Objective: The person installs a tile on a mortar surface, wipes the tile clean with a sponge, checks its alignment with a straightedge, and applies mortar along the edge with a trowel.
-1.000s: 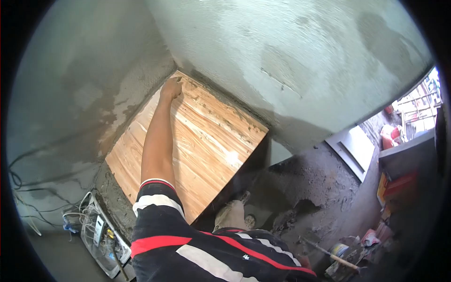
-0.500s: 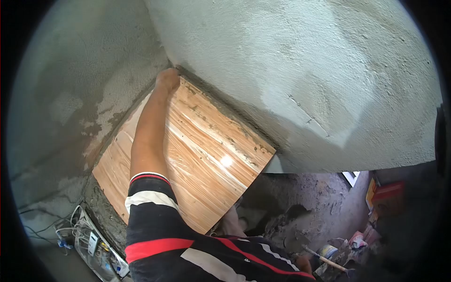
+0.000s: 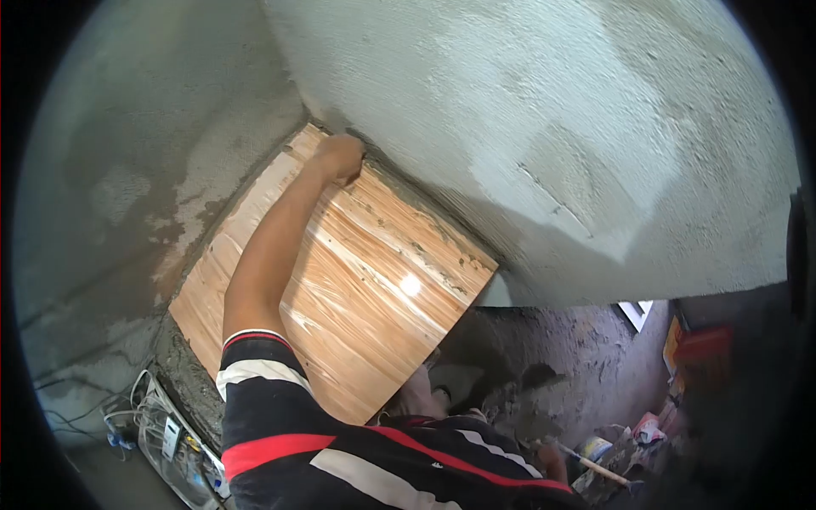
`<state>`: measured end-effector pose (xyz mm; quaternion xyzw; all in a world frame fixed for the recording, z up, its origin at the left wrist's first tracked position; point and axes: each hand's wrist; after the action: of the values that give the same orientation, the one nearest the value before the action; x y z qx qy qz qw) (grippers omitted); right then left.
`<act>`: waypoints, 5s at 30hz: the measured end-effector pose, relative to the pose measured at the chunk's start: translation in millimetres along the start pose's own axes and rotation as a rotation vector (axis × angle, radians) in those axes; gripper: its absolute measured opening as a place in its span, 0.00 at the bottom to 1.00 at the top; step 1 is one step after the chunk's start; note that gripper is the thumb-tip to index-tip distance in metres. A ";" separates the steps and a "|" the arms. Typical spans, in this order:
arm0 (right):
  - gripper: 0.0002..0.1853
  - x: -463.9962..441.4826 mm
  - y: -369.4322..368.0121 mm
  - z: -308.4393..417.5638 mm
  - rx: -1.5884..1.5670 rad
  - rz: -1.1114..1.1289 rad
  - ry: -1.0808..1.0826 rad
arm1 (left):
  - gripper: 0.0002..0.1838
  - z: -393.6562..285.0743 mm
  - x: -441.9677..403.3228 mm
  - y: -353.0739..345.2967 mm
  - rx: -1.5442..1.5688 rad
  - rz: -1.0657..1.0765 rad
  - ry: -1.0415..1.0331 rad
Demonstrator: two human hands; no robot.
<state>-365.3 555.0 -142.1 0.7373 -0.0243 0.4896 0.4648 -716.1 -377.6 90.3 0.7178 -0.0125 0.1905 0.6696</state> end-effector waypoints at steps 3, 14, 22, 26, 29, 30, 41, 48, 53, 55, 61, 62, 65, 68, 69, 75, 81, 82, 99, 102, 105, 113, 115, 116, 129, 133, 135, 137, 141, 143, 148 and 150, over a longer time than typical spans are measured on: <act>0.11 -29.1 -35.7 -22.6 0.170 0.154 0.060 | 0.10 -46.8 12.7 -11.2 0.026 -0.036 -0.091; 0.21 -11.3 -123.7 -9.8 -0.682 -0.248 -0.212 | 0.11 -245.6 93.8 -40.2 -0.032 -0.005 -0.402; 0.22 70.8 -11.1 58.4 -0.757 -0.149 -0.546 | 0.10 -406.7 243.3 -59.3 0.544 -0.135 -0.607; 0.23 9.8 -33.6 46.8 -0.676 -0.734 -0.375 | 0.14 -360.5 336.5 -65.3 0.871 -0.311 -0.444; 0.21 -16.5 111.8 63.5 -0.817 -0.719 -0.163 | 0.16 -289.0 402.9 -79.8 1.117 -0.513 0.019; 0.20 -26.2 143.8 73.2 -0.842 -0.770 -0.118 | 0.17 -259.2 422.9 -84.9 1.081 -0.546 0.155; 0.17 -107.8 413.5 188.1 -1.224 -0.936 0.121 | 0.12 92.9 542.6 -194.4 0.719 -1.097 0.714; 0.15 -156.9 446.4 224.1 -1.223 -1.003 0.019 | 0.19 215.7 470.4 -190.8 0.321 -0.963 0.642; 0.15 -151.3 463.9 228.3 -1.194 -0.910 0.010 | 0.24 263.4 441.7 -211.1 0.318 -0.736 0.724; 0.15 -156.9 466.2 227.3 -1.218 -0.884 0.013 | 0.25 277.8 434.4 -225.7 0.280 -0.604 0.789; 0.16 -168.4 469.4 221.9 -1.216 -0.878 0.043 | 0.26 288.7 419.8 -213.1 0.392 -0.627 0.869; 0.16 -169.5 469.8 221.6 -1.198 -0.897 0.043 | 0.26 288.1 419.4 -210.3 0.391 -0.622 0.869; 0.17 -170.5 474.3 220.9 -1.204 -0.863 0.026 | 0.27 286.4 418.8 -207.7 0.081 -0.665 0.769; 0.16 -172.5 475.3 220.2 -1.193 -0.838 0.025 | 0.28 284.9 412.6 -200.9 0.149 -0.605 0.808; 0.16 -170.4 476.9 221.1 -1.190 -0.835 0.026 | 0.29 286.6 411.0 -202.2 0.151 -0.628 0.810; 0.16 -169.8 479.2 226.1 -1.234 -0.890 0.072 | 0.34 281.1 407.5 -197.7 0.179 -0.622 0.863; 0.14 -176.0 473.7 227.9 -1.377 -0.771 0.082 | 0.43 275.6 406.7 -196.2 0.184 -0.598 0.910; 0.13 -183.4 466.8 226.0 -1.465 -0.729 0.100 | 0.45 278.4 406.5 -196.3 0.188 -0.587 0.909; 0.13 -177.8 451.0 206.6 -1.117 -1.070 0.020 | 0.41 263.3 408.9 -155.6 0.529 -0.432 0.872; 0.12 -161.7 436.1 187.0 -1.147 -0.965 0.022 | 0.37 265.4 408.6 -146.8 0.475 -0.411 0.801; 0.13 -156.1 437.8 183.3 -1.016 -0.896 0.129 | 0.36 257.8 395.0 -147.3 0.546 -0.436 0.825; 0.18 -178.7 464.5 197.2 -1.065 -0.806 0.068 | 0.37 269.9 374.9 -164.0 0.616 -0.576 0.568; 0.17 -182.4 465.4 198.7 -1.062 -0.767 0.068 | 0.38 261.8 374.0 -161.3 0.559 -0.595 0.660; 0.17 -182.9 465.4 199.4 -1.062 -0.765 0.075 | 0.38 258.7 373.0 -160.6 0.556 -0.597 0.666; 0.15 -180.4 467.9 213.2 -1.173 -0.805 0.067 | 0.47 261.4 368.5 -175.4 0.267 -0.483 0.964; 0.15 -181.4 467.3 212.9 -1.197 -0.786 0.064 | 0.49 263.3 368.8 -177.4 0.290 -0.476 0.962; 0.15 -180.6 468.3 211.7 -1.187 -0.784 0.063 | 0.49 263.8 370.6 -179.2 0.303 -0.494 0.940; 0.15 -179.9 469.8 212.1 -1.183 -0.785 0.061 | 0.49 263.1 371.7 -176.8 0.312 -0.515 0.913; 0.15 -184.4 467.6 214.8 -1.172 -0.834 0.071 | 0.50 252.0 376.9 -162.7 0.310 -0.469 0.942; 0.15 -173.2 465.8 207.4 -1.146 -0.908 0.039 | 0.51 244.0 374.1 -157.7 0.349 -0.478 0.917; 0.22 -134.8 414.7 155.0 -0.832 -0.879 0.063 | 0.50 244.7 371.4 -159.5 0.391 -0.489 0.911; 0.27 -119.4 374.5 123.5 -0.742 -0.820 0.010 | 0.47 240.9 368.6 -172.8 0.366 -0.610 0.907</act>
<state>-524.8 205.1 5.9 0.4708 0.0962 0.2307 0.8461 -265.4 -505.1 24.7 0.6396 0.5165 0.2766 0.4977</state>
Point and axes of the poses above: each hand's wrist, its own x-axis away from the middle knuckle, its own y-axis out of the back of the hand, z = x × y, and after that the axes turned 9 degrees about x, right-handed
